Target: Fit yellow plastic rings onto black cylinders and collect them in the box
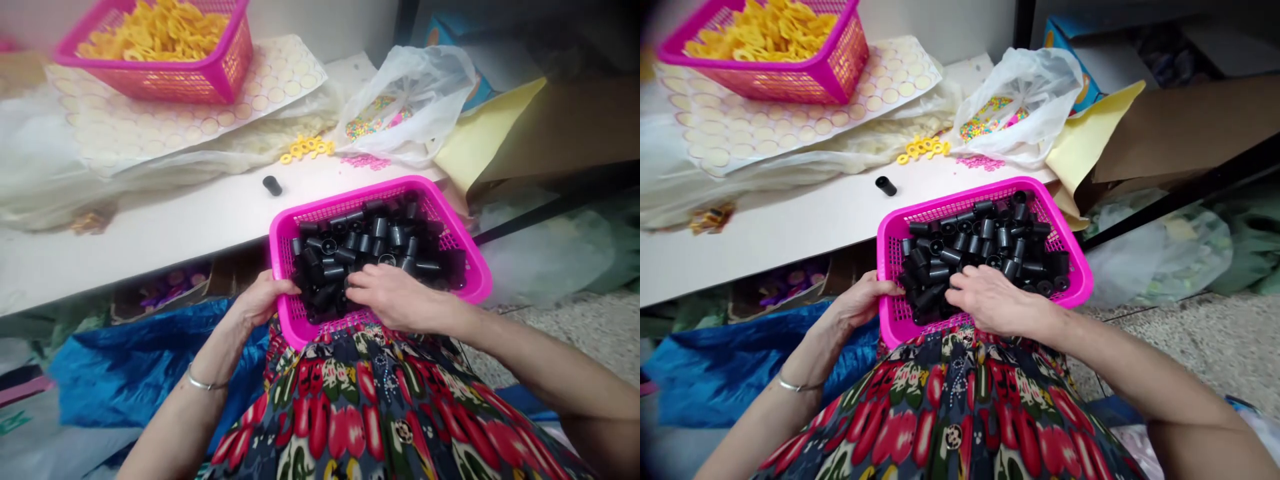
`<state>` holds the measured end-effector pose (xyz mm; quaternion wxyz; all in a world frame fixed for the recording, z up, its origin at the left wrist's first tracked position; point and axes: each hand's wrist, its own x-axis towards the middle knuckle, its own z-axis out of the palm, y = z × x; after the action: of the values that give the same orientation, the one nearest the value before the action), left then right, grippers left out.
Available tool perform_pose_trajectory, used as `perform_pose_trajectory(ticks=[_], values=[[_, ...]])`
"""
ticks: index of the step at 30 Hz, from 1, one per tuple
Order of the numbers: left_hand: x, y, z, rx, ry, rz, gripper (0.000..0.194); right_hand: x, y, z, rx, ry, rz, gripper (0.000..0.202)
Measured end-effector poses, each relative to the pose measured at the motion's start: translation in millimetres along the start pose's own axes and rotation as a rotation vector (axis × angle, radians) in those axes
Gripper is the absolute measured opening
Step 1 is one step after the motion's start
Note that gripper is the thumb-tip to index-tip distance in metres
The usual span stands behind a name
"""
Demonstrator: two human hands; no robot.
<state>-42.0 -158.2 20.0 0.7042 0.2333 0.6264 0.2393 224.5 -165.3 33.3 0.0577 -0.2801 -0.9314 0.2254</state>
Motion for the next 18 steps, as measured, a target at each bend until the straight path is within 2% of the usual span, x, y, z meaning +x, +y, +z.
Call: perform_pose_trajectory(ticks=[2, 5, 11, 13, 15, 18], values=[[-1.0, -2.3, 1.5, -0.028, -0.011, 0.006, 0.027, 20.4, -4.9, 1.1, -0.101, -0.110, -0.023, 0.021], [-2.3, -5.1, 3.5, -0.040, 0.010, 0.060, 0.026, 36.4, -1.7, 3.2, -0.203, -0.194, -0.014, 0.017], [-2.2, -8.6, 4.3, -0.039, 0.034, 0.102, 0.021, 21.7, 6.8, 9.7, -0.191, -0.226, 0.122, 0.016], [-1.8, -9.2, 3.5, -0.031, 0.032, 0.110, 0.021, 11.9, 9.2, 11.2, -0.153, -0.207, 0.171, 0.016], [-1.4, -9.4, 2.6, -0.024, 0.029, 0.113, 0.021, 3.0, 12.8, 11.2, -0.043, -0.123, 0.208, 0.014], [-1.1, -8.9, 1.8, -0.005, 0.037, 0.106, 0.021, -7.8, 18.9, 8.7, 0.341, 0.079, 0.258, 0.014]])
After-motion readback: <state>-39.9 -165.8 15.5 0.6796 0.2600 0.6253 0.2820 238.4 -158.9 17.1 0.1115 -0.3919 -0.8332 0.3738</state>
